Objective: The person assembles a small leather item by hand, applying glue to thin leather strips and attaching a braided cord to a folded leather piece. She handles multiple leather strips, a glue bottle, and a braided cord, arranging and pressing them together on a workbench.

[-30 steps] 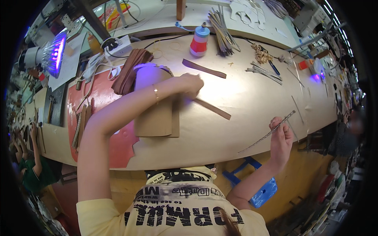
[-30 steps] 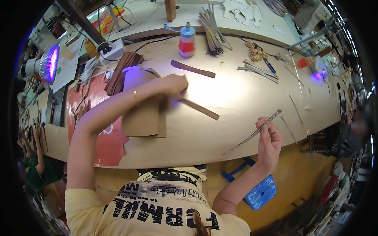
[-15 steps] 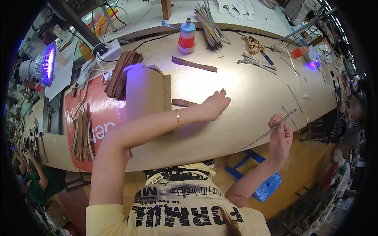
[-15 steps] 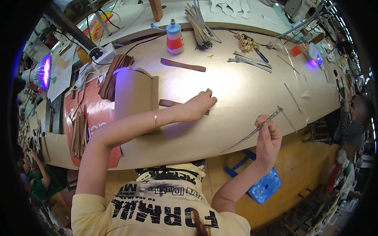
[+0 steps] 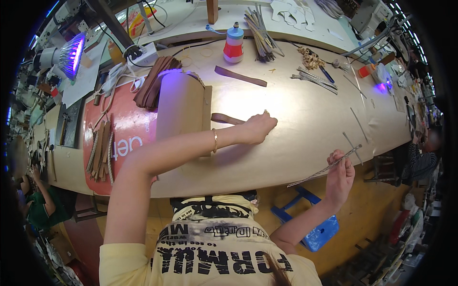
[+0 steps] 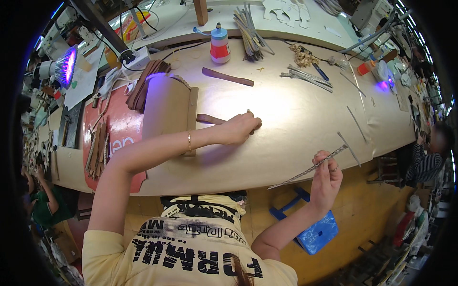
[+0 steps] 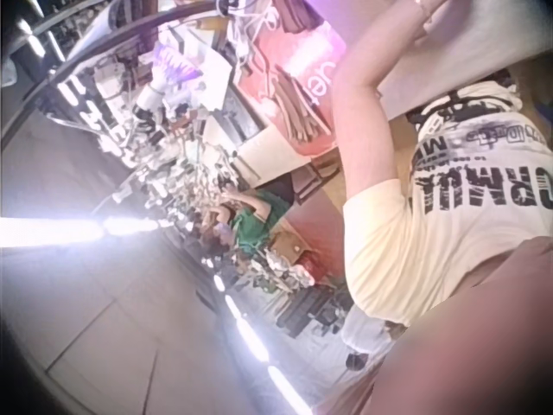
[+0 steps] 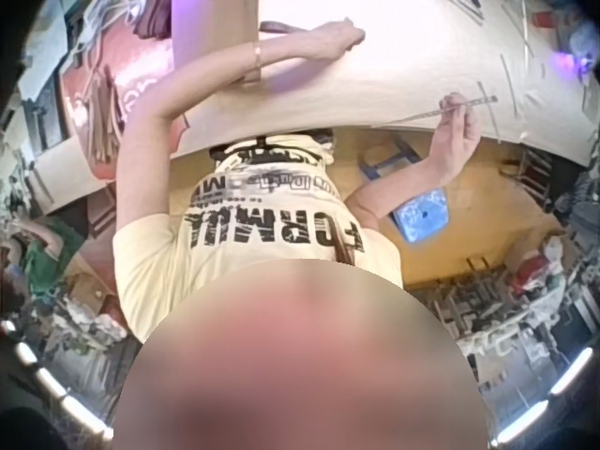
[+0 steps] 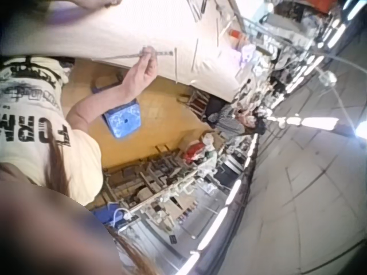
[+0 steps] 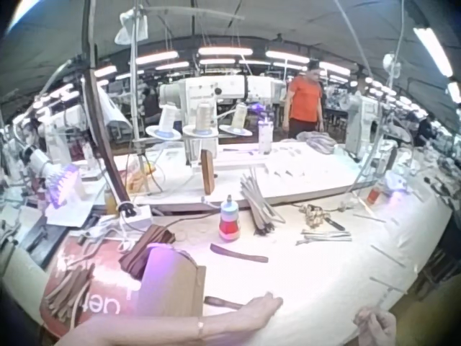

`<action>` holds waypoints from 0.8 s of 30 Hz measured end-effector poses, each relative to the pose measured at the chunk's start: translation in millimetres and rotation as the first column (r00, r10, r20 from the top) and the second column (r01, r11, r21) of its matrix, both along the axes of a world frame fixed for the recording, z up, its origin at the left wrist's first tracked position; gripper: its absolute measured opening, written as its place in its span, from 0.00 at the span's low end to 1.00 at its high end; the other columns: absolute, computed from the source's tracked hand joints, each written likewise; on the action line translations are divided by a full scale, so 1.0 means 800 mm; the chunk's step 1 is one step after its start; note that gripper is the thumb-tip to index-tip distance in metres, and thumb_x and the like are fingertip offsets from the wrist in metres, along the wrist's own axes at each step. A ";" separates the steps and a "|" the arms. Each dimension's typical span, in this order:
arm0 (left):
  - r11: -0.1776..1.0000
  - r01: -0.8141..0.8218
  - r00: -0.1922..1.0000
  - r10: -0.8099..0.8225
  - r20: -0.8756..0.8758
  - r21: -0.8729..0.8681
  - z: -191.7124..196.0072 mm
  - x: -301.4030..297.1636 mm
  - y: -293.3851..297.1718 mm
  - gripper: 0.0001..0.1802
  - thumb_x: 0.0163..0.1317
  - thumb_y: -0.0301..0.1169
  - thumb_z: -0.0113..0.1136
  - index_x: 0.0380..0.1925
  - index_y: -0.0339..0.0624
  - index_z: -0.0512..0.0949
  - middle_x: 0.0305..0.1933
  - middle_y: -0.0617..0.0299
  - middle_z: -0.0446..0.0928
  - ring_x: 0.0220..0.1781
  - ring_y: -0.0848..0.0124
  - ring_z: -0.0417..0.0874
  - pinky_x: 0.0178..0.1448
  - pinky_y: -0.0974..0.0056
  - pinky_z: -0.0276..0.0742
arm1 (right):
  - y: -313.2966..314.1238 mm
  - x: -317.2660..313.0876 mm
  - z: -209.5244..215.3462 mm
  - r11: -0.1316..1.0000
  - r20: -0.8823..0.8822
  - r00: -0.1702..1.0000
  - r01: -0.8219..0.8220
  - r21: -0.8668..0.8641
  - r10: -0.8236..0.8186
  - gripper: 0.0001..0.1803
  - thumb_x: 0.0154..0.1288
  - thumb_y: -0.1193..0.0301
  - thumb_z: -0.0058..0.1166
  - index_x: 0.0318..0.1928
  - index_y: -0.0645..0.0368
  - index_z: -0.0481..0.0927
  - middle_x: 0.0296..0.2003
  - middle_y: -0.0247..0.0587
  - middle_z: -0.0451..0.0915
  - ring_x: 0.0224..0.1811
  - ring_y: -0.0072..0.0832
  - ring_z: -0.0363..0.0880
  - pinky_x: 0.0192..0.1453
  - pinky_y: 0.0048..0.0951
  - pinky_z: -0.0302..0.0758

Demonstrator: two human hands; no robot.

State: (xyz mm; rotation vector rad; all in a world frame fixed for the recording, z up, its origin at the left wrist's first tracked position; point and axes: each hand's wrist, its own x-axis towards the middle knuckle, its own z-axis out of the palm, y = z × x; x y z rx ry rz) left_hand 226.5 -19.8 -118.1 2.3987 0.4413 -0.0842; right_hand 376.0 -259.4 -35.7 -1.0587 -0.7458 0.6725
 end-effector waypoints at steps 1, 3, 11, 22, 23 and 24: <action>1.000 -0.011 0.999 0.012 -0.046 0.026 0.002 0.004 -0.001 0.10 0.52 0.16 0.54 0.36 0.34 0.74 0.41 0.45 0.77 0.46 0.47 0.79 0.48 0.50 0.75 | -0.004 0.001 -0.001 1.000 0.003 1.000 0.006 -0.004 -0.006 0.07 0.71 0.77 0.48 0.41 0.67 0.80 0.45 0.40 0.74 0.46 0.25 0.68 0.55 0.28 0.65; 0.997 -0.012 0.993 0.021 -0.117 0.077 0.009 0.011 -0.002 0.11 0.52 0.17 0.55 0.37 0.34 0.74 0.40 0.45 0.78 0.46 0.48 0.80 0.48 0.51 0.75 | -0.013 0.001 -0.003 1.000 -0.010 1.000 0.018 0.002 -0.018 0.07 0.71 0.78 0.48 0.41 0.67 0.80 0.45 0.40 0.74 0.45 0.25 0.68 0.55 0.28 0.65; 0.985 -0.134 0.954 0.157 0.255 -0.106 0.103 0.001 -0.019 0.11 0.52 0.24 0.64 0.36 0.32 0.80 0.35 0.45 0.81 0.40 0.52 0.84 0.43 0.57 0.80 | -0.029 0.006 -0.005 0.999 0.015 0.999 0.043 0.001 -0.043 0.07 0.72 0.78 0.46 0.42 0.67 0.78 0.44 0.41 0.74 0.46 0.26 0.69 0.56 0.29 0.65; 0.436 -0.628 0.269 0.899 0.346 -0.645 0.141 -0.171 0.016 0.26 0.60 0.26 0.64 0.59 0.37 0.70 0.37 0.60 0.78 0.28 0.77 0.82 0.29 0.74 0.76 | 0.051 -0.026 0.018 0.966 0.162 0.952 -0.258 -0.037 0.260 0.06 0.69 0.77 0.49 0.37 0.66 0.77 0.42 0.45 0.74 0.44 0.31 0.70 0.53 0.33 0.68; 0.351 -0.700 0.173 0.928 0.329 -0.622 0.131 -0.187 0.019 0.26 0.60 0.26 0.65 0.59 0.37 0.70 0.37 0.61 0.78 0.27 0.79 0.81 0.28 0.75 0.75 | 0.064 -0.033 0.021 0.957 0.167 0.942 -0.284 -0.063 0.291 0.06 0.69 0.76 0.49 0.36 0.66 0.77 0.42 0.45 0.74 0.44 0.31 0.71 0.53 0.33 0.68; 0.349 -0.713 0.119 0.915 0.385 -0.608 0.122 -0.202 0.021 0.26 0.60 0.25 0.64 0.59 0.37 0.70 0.38 0.61 0.78 0.27 0.79 0.80 0.28 0.76 0.73 | 0.076 -0.040 0.024 0.946 0.167 0.932 -0.314 -0.078 0.323 0.06 0.69 0.76 0.50 0.36 0.66 0.77 0.41 0.45 0.74 0.44 0.31 0.71 0.52 0.33 0.68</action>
